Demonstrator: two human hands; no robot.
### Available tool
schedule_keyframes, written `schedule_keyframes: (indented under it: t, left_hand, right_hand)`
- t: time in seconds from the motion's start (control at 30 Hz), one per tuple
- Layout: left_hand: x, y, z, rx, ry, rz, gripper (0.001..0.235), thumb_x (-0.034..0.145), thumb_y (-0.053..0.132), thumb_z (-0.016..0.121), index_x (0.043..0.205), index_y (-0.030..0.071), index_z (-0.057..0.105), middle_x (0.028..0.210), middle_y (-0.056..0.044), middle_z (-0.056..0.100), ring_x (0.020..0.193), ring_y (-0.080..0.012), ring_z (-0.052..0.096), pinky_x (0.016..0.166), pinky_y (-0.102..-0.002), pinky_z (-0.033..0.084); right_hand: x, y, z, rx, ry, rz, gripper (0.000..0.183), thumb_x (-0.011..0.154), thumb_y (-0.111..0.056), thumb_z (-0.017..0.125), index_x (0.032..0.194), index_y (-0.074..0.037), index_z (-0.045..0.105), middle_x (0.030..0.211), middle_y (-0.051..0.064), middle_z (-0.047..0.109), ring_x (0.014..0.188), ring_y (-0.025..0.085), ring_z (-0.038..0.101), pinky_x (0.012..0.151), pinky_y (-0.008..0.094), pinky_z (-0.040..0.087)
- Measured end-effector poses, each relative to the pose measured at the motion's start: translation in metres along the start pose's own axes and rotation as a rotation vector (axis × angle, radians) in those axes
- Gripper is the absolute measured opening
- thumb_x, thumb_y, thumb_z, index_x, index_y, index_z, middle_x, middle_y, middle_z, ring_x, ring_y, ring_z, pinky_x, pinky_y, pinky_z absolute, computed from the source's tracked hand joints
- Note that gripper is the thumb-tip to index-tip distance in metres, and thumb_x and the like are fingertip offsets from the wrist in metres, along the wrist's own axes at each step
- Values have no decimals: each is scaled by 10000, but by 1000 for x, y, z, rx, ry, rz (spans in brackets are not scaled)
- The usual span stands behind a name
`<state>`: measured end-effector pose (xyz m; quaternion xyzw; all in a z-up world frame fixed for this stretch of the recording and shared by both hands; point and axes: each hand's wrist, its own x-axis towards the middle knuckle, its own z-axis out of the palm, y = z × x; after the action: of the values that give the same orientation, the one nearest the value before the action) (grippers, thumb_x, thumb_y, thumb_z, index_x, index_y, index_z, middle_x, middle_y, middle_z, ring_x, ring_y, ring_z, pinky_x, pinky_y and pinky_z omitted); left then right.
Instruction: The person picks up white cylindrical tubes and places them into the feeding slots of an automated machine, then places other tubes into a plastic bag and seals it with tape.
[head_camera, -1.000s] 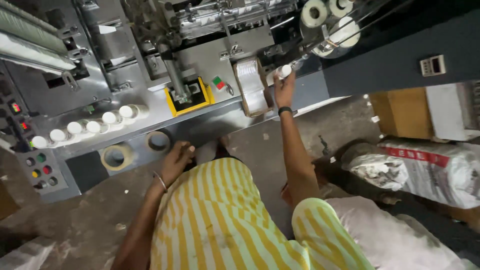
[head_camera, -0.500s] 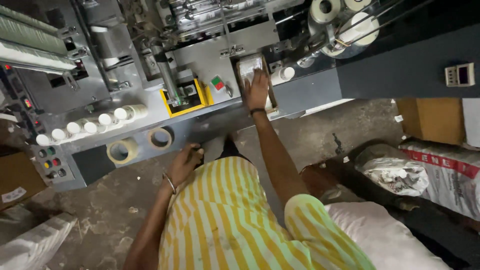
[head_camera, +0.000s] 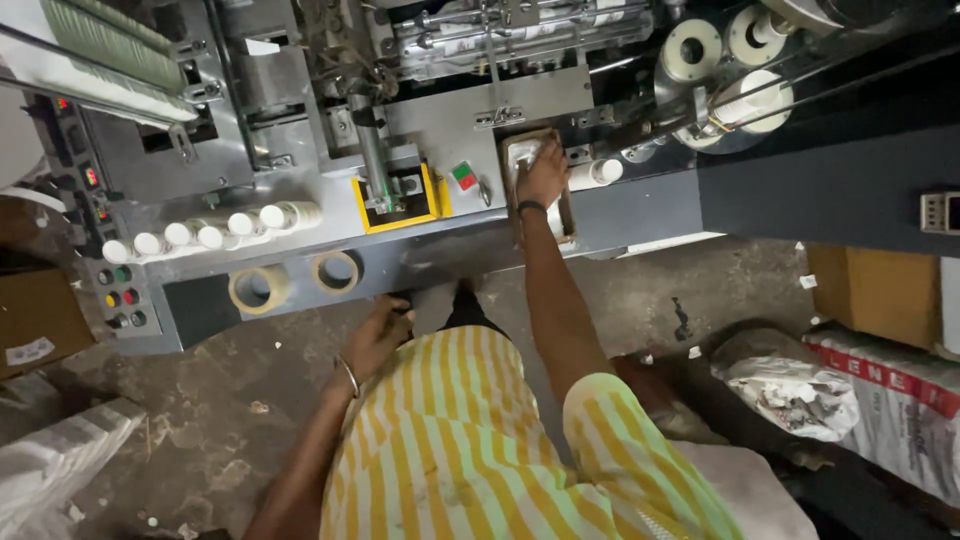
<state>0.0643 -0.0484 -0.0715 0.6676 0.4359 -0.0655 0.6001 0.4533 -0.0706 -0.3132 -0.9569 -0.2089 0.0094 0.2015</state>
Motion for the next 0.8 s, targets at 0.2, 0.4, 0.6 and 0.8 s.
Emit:
schedule_keyframes:
  t: [0.2, 0.4, 0.6, 0.8]
  left_hand:
    - [19, -36, 3, 55, 14, 240, 353, 992, 293, 648, 1233, 47, 571, 925, -107, 655, 795, -170, 656, 724, -323, 544]
    - [35, 60, 6, 274, 48, 148, 400, 982, 349, 634, 1288, 91, 620, 1011, -137, 709, 868, -286, 683, 756, -401, 530]
    - [81, 141, 41, 441, 440, 843, 806, 829, 489, 756, 1342, -77, 496, 1143, -305, 599, 1043, -482, 577, 870, -521, 496]
    - [202, 8, 155, -2, -73, 484, 401, 975, 253, 682, 1313, 48, 611, 950, -122, 588, 830, -212, 577, 715, -386, 468]
  right_hand:
    - [-11, -8, -55, 241, 32, -33, 445, 826, -213, 823, 1235, -165, 653, 1125, 15, 707, 1107, 287, 589, 939, 481, 417]
    - [-31, -44, -150, 541, 148, -105, 437, 793, -123, 834, 1204, -103, 685, 983, 36, 700, 926, 235, 583, 855, 396, 462]
    - [-70, -32, -202, 1133, -384, -142, 335, 895, -127, 785, 1201, -91, 655, 1069, -13, 675, 902, 106, 570, 754, 282, 476]
    - [-79, 176, -66, 1178, 140, 545, 558, 984, -433, 695, 1370, -40, 608, 1275, 126, 717, 811, 179, 504, 639, 334, 395]
